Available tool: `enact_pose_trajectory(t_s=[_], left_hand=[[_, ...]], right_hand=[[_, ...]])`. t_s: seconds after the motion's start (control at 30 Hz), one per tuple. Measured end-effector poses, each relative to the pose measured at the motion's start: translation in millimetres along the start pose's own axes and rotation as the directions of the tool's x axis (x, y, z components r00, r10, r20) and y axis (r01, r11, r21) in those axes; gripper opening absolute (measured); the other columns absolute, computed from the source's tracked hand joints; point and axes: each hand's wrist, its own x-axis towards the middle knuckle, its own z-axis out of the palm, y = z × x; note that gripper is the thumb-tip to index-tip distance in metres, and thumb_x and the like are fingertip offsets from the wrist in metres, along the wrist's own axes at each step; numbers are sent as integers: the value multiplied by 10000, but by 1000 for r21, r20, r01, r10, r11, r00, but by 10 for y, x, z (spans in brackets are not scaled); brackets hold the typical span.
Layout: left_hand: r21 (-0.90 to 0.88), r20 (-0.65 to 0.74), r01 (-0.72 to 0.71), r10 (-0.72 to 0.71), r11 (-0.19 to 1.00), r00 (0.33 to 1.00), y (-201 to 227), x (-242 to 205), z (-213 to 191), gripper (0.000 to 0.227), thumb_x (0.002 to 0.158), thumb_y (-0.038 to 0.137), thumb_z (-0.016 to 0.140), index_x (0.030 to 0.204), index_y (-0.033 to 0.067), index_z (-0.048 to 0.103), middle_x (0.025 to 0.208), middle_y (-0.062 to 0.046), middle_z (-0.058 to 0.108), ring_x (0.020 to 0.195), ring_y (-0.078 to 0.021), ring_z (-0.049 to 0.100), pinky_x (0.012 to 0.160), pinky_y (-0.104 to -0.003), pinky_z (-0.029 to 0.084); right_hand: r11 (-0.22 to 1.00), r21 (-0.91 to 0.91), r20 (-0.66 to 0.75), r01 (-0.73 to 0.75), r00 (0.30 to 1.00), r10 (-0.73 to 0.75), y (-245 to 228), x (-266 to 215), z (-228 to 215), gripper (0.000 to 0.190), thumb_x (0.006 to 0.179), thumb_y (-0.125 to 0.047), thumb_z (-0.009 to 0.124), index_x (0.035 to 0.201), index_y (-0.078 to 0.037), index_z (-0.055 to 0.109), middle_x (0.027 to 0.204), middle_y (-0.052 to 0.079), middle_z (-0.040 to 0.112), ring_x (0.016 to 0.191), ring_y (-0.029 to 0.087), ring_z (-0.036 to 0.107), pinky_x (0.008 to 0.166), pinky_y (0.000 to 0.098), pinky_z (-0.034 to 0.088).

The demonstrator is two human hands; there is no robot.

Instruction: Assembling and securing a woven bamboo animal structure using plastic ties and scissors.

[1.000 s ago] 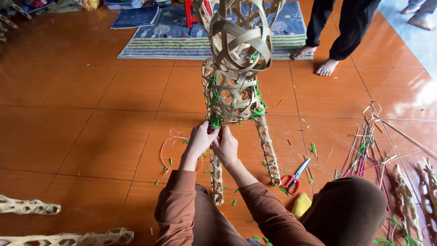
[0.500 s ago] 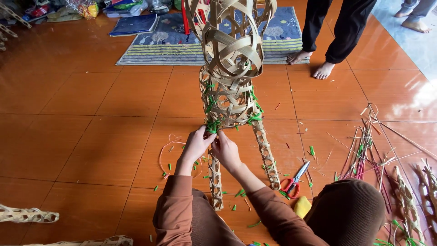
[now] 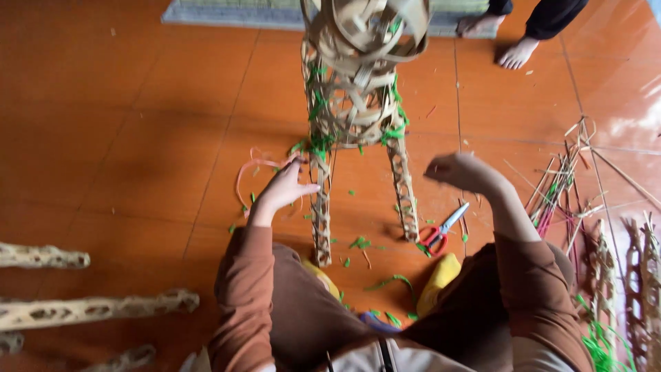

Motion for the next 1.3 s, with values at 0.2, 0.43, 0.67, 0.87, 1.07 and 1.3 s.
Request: enact_pose_trajectory(t_s=[0.2,0.43,0.67,0.87,1.07,1.3], left_hand=[[59,80,117,-122,991,989,-258,181,503,1013,830,292,776,1499,-134,146,1446,-337,430,1359,-424,441,1129,-535,363],[-70,-220,31,-46,997,974,-399,433,651,893,852,53,743,1523,-48,162,1213,-289,612,1056,-372,658,882,-461,570],[-60,-188,-5,-7,998,982,-646,834,659,895,832,2,757,1512,-73,180,1157,-324,610,1059,-413,654,863,-482,575],[-54,-165,21,-30,998,986,-598,835,640,828,840,30,753,1483,-53,236,1248,-323,585,1137,-453,618,919,-539,550],[-97,-114,34,-45,995,992,-142,451,375,834,830,36,759,1468,-57,231,1354,-343,513,1261,-484,524,1040,-587,469],[-111,-131,26,-41,993,990,-552,648,583,736,866,16,695,1475,14,283,1377,-303,513,1249,-463,534,1027,-557,481]], right_hand=[[906,387,-261,172,963,-71,52,409,482,962,817,-196,772,1571,-152,175,1475,297,399,1381,471,375,1095,631,324],[903,354,-526,244,850,-24,41,728,864,741,847,-38,679,1481,-184,325,1120,156,652,1064,360,637,950,507,494],[898,310,-568,314,818,-90,33,780,907,729,876,64,653,1467,-120,268,1050,259,625,1003,466,638,884,614,499],[899,349,-560,267,828,-29,-89,706,828,704,864,29,665,1446,-124,301,1078,258,627,1038,466,629,924,614,481],[834,453,-534,315,845,-29,-41,701,831,932,774,1,780,1511,-122,222,1137,276,598,1086,440,608,1007,587,436],[774,516,-507,367,859,-69,197,840,946,997,749,40,808,1520,-63,185,1127,261,585,1005,368,588,961,509,476]])
